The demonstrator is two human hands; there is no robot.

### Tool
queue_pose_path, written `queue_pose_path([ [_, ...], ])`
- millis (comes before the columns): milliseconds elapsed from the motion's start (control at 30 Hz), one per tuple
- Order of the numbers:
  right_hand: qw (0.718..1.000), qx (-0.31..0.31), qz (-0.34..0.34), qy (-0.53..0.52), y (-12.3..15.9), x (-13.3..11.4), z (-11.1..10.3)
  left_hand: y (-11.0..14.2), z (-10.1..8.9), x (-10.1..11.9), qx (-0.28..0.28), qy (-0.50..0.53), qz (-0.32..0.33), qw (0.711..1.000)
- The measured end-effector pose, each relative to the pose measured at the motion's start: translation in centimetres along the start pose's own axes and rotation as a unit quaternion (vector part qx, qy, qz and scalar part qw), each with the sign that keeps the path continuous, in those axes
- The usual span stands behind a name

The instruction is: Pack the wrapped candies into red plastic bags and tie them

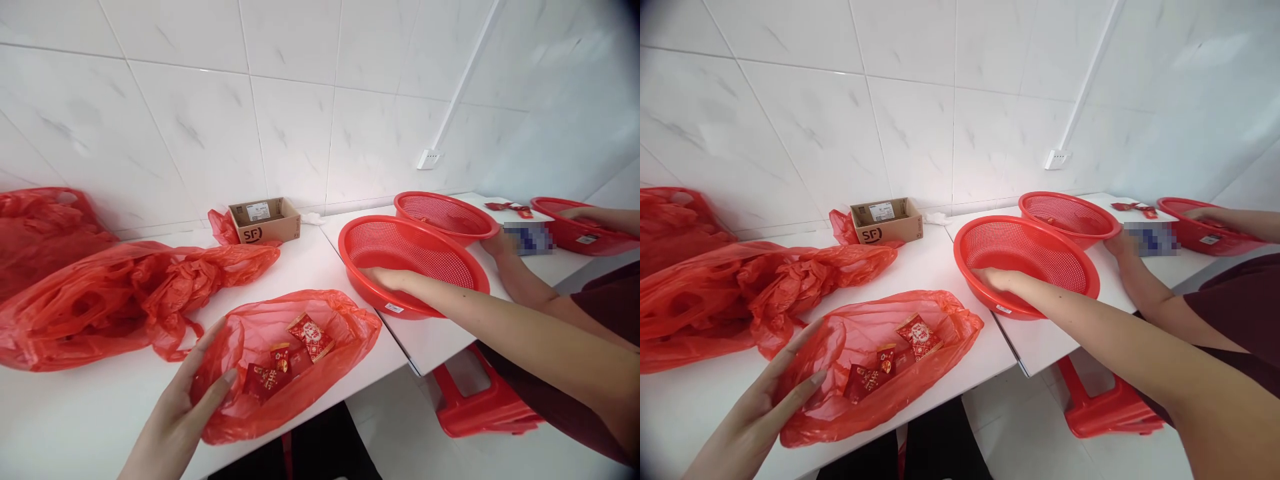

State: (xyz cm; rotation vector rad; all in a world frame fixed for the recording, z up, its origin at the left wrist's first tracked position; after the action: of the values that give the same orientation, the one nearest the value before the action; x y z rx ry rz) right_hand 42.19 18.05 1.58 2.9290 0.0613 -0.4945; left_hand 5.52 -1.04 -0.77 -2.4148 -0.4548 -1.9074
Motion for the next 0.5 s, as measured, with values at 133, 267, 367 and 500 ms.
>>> queue_pose_path([
  [133, 0.998, -0.053, 0.003, 0.021, -0.5, -2.1, 0.0, 0.5, -0.2, 0.0, 0.012, 0.021, 0.0, 1.0],
  [267, 0.996, -0.032, -0.072, 0.029, -1.1, -5.1, -2.9, 0.7, -0.7, -0.2, 0.03, 0.067, -0.007, 0.997],
  [367, 0.991, 0.057, -0.121, 0.009, 0.3, -7.9, -5.4, 0.6, -0.9, -0.3, 0.031, 0.074, -0.024, 0.996],
  [500, 0.96, 0.006, -0.273, -0.065, 5.5, -13.5, -3.0, 0.6, -0.1, 0.1, -0.007, 0.106, -0.029, 0.994],
])
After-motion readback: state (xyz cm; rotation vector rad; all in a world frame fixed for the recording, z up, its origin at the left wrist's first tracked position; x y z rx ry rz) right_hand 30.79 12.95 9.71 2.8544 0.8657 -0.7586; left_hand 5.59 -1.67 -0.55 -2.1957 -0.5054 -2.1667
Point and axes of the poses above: each hand's wrist, its own y-axis away from the middle knuckle, its own z-axis out of the palm, x = y × z, the point moved 7 cm from there along -y, towards the middle knuckle, and after that the axes turned 7 degrees about y, right-handed, at the moved point
